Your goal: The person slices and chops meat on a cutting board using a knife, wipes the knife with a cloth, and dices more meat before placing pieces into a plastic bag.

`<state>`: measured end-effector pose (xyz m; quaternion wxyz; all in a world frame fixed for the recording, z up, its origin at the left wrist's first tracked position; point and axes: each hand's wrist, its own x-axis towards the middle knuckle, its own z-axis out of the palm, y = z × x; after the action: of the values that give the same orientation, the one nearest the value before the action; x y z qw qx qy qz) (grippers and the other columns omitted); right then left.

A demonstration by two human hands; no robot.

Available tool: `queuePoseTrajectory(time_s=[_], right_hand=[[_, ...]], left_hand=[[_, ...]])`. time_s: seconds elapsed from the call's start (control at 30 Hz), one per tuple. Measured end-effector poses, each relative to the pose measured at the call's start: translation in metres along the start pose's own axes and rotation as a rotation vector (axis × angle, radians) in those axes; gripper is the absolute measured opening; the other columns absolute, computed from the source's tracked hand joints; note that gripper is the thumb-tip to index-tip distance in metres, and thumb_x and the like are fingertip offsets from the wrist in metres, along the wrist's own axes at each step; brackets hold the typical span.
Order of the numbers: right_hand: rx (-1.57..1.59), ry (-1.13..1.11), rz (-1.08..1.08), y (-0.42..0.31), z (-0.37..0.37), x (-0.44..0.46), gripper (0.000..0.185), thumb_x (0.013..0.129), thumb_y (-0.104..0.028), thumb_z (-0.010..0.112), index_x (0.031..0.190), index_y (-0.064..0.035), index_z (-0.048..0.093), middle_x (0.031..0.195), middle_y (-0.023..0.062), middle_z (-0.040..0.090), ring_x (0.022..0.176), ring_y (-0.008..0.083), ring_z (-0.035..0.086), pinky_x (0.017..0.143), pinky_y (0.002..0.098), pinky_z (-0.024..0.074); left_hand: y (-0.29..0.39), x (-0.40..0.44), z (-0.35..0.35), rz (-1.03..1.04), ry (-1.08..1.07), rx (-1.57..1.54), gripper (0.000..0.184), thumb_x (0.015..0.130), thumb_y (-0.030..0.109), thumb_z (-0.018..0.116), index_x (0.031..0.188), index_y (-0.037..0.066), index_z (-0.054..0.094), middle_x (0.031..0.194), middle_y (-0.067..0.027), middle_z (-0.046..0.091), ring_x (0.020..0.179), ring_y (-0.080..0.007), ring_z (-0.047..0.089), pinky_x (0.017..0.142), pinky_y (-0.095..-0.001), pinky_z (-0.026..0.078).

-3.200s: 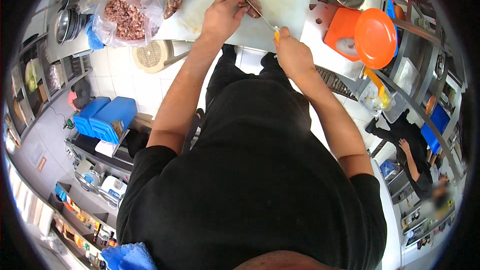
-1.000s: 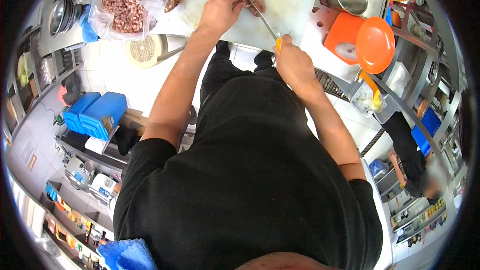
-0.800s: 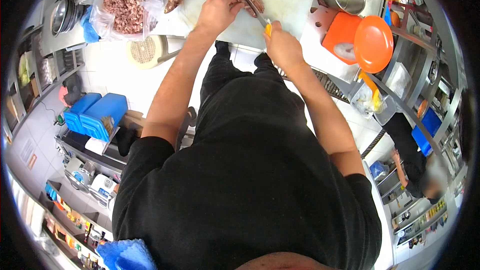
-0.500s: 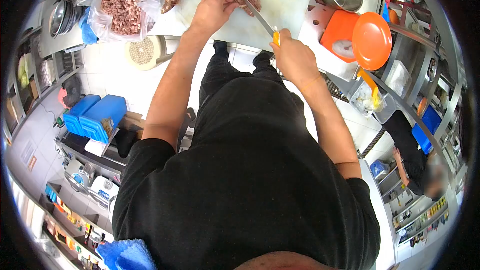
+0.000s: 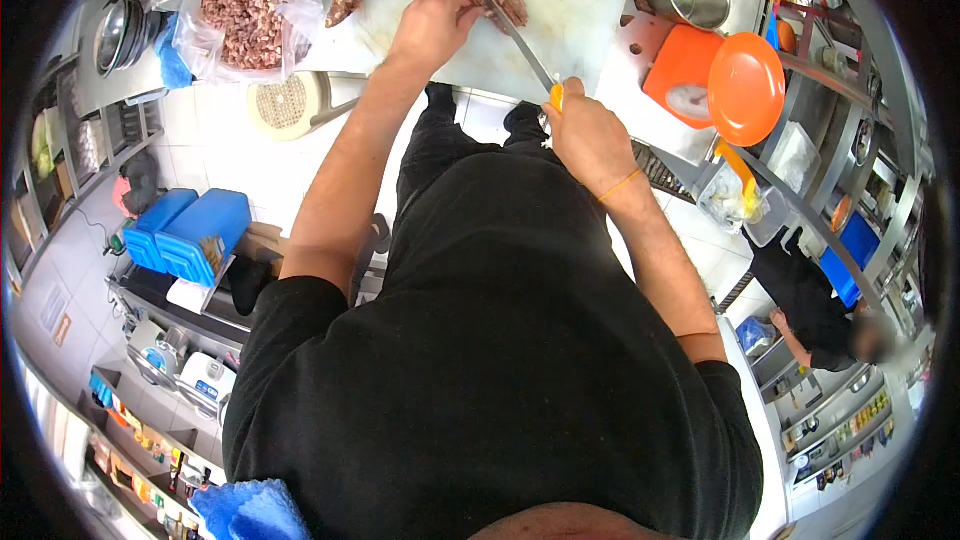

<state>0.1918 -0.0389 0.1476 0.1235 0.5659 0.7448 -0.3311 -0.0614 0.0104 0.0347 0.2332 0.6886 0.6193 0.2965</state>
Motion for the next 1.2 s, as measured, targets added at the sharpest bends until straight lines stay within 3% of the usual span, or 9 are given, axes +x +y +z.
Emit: queuePoseTrajectory(time_s=[0.6, 0.8, 0.9, 1.0, 1.1, 1.2], right_hand=[[0.099, 0.074, -0.003, -0.005, 0.042, 0.060, 0.036, 0.105, -0.029, 0.058, 0.116, 0.0045, 0.053, 0.091, 0.0283, 0.074, 0.088, 0.0484, 0.073, 0.080, 0.0571, 0.0573], [0.118, 0.110, -0.015, -0.012, 0.020, 0.060, 0.035, 0.105, -0.030, 0.059, 0.117, 0.0023, 0.056, 0.093, 0.0282, 0.075, 0.090, 0.0479, 0.073, 0.084, 0.0577, 0.0559], [0.104, 0.078, 0.037, -0.007, 0.006, 0.023, 0.035, 0.105, -0.031, 0.060, 0.117, 0.0017, 0.057, 0.092, 0.0285, 0.074, 0.089, 0.0482, 0.073, 0.084, 0.0582, 0.0556], [0.085, 0.107, 0.047, 0.005, 0.001, -0.005, 0.036, 0.105, -0.032, 0.060, 0.117, 0.0019, 0.057, 0.089, 0.0281, 0.074, 0.087, 0.0489, 0.073, 0.082, 0.0582, 0.0561], [0.068, 0.154, 0.073, 0.024, 0.005, -0.022, 0.037, 0.105, -0.033, 0.061, 0.116, 0.0024, 0.056, 0.086, 0.0286, 0.074, 0.084, 0.0492, 0.073, 0.077, 0.0581, 0.0567], [0.067, 0.198, 0.105, 0.045, 0.014, -0.033, 0.038, 0.104, -0.033, 0.062, 0.116, 0.0031, 0.055, 0.084, 0.0293, 0.073, 0.082, 0.0493, 0.073, 0.074, 0.0581, 0.0569]], left_hand=[[-0.007, 0.005, -0.002, 0.104, -0.028, 0.046, 0.016, 0.091, 0.014, 0.078, 0.104, 0.005, 0.073, 0.101, -0.0104, 0.076, 0.091, -0.0312, 0.073, 0.082, -0.0398, 0.060], [0.002, -0.002, -0.005, 0.021, -0.033, 0.067, 0.020, 0.091, 0.014, 0.078, 0.109, 0.007, 0.074, 0.102, -0.0097, 0.077, 0.092, -0.0314, 0.074, 0.083, -0.0404, 0.060], [0.001, -0.006, -0.005, 0.029, -0.031, 0.048, 0.026, 0.092, 0.014, 0.078, 0.117, 0.009, 0.074, 0.110, -0.0098, 0.077, 0.098, -0.0318, 0.075, 0.086, -0.0405, 0.060], [0.008, -0.007, -0.015, 0.031, -0.098, 0.165, 0.040, 0.092, 0.013, 0.076, 0.131, 0.013, 0.069, 0.129, -0.0093, 0.072, 0.115, -0.0320, 0.070, 0.097, -0.0423, 0.059], [0.013, 0.001, -0.022, 0.182, -0.093, 0.255, 0.052, 0.092, 0.009, 0.073, 0.143, 0.016, 0.061, 0.146, -0.0075, 0.063, 0.133, -0.0321, 0.060, 0.111, -0.0440, 0.051], [0.014, 0.019, -0.021, 0.458, -0.197, 0.415, 0.061, 0.091, 0.004, 0.071, 0.149, 0.017, 0.058, 0.152, -0.0056, 0.058, 0.142, -0.0312, 0.053, 0.120, -0.0445, 0.043]])
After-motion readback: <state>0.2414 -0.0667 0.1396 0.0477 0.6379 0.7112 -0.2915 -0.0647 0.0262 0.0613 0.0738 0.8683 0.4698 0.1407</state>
